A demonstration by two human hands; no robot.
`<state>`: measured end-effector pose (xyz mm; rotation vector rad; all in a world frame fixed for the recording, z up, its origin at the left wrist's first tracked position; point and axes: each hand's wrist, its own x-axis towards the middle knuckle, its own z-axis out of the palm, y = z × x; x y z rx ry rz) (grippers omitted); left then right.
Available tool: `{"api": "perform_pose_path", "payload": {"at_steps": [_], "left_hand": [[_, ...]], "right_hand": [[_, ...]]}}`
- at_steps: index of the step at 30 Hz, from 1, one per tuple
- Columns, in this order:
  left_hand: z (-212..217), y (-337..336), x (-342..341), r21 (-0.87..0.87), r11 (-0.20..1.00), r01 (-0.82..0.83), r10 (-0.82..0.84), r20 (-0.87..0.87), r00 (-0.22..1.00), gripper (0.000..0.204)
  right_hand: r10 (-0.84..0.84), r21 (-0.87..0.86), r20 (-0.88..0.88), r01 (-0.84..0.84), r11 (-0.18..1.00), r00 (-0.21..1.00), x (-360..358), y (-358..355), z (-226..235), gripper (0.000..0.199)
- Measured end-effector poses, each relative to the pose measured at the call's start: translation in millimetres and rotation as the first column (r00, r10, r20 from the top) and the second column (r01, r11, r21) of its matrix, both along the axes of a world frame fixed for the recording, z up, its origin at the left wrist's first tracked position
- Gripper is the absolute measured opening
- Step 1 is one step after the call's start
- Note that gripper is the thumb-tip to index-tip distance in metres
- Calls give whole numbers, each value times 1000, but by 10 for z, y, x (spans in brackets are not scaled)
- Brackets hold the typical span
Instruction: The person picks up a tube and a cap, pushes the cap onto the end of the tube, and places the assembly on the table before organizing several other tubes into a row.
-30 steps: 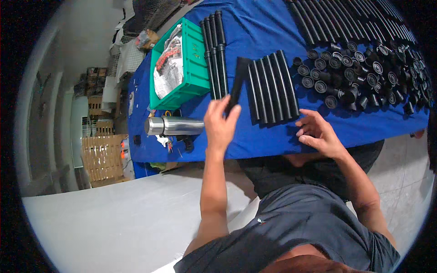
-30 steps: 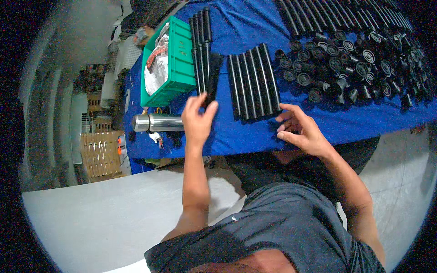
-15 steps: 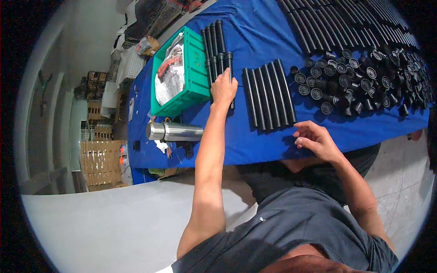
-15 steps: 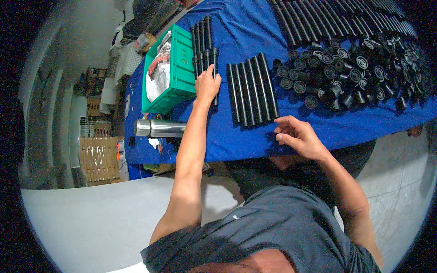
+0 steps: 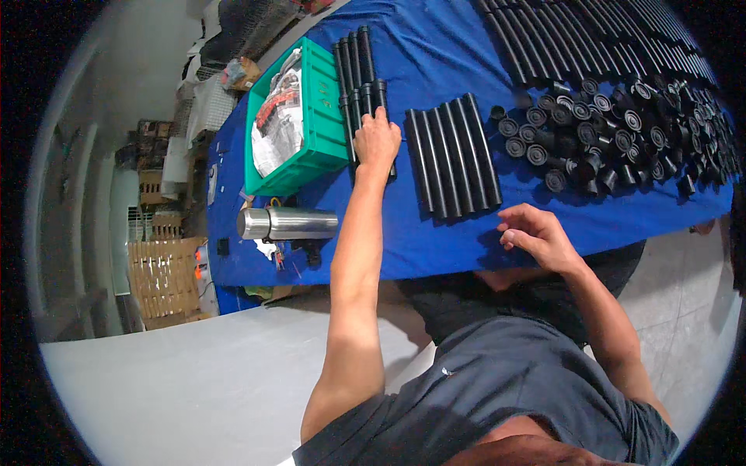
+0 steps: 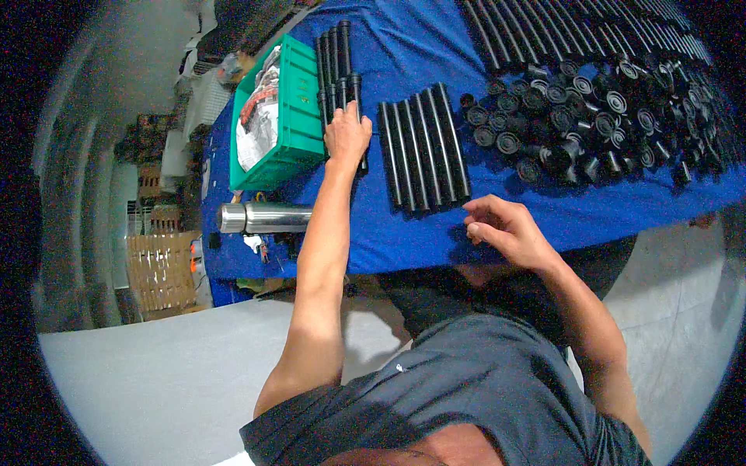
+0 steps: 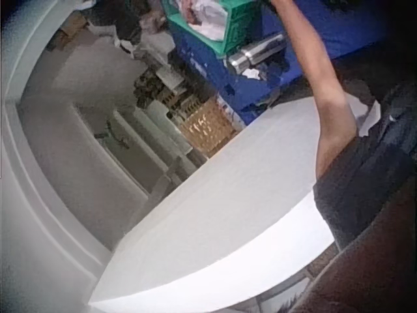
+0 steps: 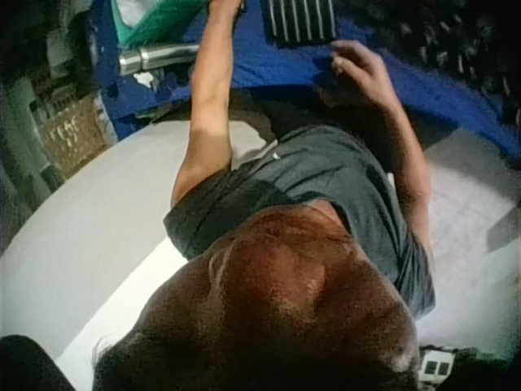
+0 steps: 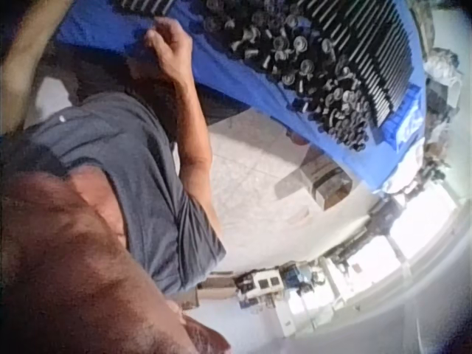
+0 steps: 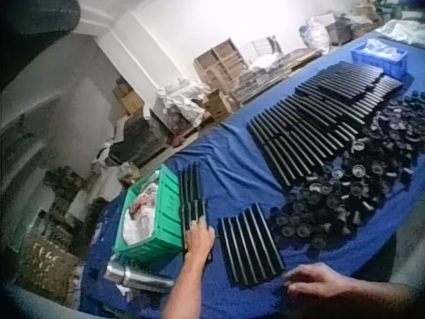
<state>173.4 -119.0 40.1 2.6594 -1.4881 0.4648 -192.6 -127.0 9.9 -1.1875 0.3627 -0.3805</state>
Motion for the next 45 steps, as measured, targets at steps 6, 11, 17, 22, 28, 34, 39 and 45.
{"api": "perform_pose_path", "payload": {"at_steps": [6, 11, 17, 22, 28, 34, 39, 45], "left_hand": [[67, 41, 84, 46, 998, -37, 39, -34, 999, 34], [29, -22, 26, 32, 999, 18, -17, -22, 1000, 39], [57, 66, 108, 40, 999, -29, 30, -39, 999, 39], [123, 55, 38, -108, 994, 29, -30, -4, 1000, 40], [325, -338, -604, -329, 773, 542, -623, -232, 747, 38], [140, -722, -967, -200, 656, 727, -741, -352, 572, 49], [73, -828, -958, -55, 706, 706, -664, -399, 633, 44], [282, -654, -979, -273, 810, 519, -587, -363, 724, 33]], "right_hand": [[15, -41, -19, -16, 999, 1000, 63, -9, 16, 34], [0, 22, -20, 0, 1000, 1000, 20, -13, 1, 33], [0, -16, -4, -1, 1000, 1000, 47, 6, 18, 33], [1, 27, -6, -1, 1000, 1000, 34, -5, 53, 32], [-2, 22, -1, 2, 1000, 1000, 32, -4, 57, 31], [-8, 23, 8, 8, 1000, 1000, 31, 15, 7, 32], [1, -24, 21, 0, 1000, 1000, 67, 39, -30, 30], [30, 12, 53, -31, 999, 998, 39, -1, -20, 29]]}}
